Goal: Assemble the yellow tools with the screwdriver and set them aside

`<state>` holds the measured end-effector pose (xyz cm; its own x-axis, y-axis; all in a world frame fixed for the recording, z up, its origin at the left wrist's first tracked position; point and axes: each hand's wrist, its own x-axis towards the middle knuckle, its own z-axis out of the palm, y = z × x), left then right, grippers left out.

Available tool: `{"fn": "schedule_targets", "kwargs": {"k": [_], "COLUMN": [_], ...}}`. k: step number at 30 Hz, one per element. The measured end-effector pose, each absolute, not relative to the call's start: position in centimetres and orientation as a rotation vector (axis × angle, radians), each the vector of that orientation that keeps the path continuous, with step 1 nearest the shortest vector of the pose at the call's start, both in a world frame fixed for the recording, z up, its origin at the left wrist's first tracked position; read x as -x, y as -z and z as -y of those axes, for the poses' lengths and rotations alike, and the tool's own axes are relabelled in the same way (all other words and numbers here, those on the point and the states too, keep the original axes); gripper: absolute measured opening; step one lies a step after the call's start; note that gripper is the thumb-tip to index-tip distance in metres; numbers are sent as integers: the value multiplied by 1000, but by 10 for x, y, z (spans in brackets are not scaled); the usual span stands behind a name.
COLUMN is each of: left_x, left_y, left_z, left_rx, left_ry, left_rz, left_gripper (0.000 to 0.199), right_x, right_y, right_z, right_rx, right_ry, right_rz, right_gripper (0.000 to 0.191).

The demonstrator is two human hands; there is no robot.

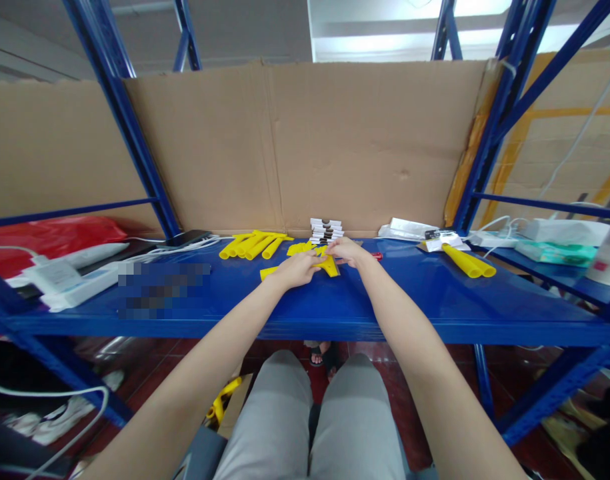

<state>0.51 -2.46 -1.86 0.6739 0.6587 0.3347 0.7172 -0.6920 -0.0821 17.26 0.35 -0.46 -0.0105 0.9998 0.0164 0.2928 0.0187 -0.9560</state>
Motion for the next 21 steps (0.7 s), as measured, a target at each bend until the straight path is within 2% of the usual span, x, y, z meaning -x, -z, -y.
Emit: {"fn": "schedule_targets", "kwargs": {"k": [9, 21], "left_x": [-6, -4], "left_y": [16, 17], "left_z": [27, 23], "left_rx": [2689, 2683], "left_ry": [409, 483], "left_rz": [1122, 1139], "left_gripper": [42, 41], "right_x": [-178, -173], "right_y": [7, 3], "right_z": [-8, -4], "right_rx": [1271, 1241], "right_ry": [-1255, -1306], "right_rz": [1302, 1177], "right_gripper": [32, 26]}}
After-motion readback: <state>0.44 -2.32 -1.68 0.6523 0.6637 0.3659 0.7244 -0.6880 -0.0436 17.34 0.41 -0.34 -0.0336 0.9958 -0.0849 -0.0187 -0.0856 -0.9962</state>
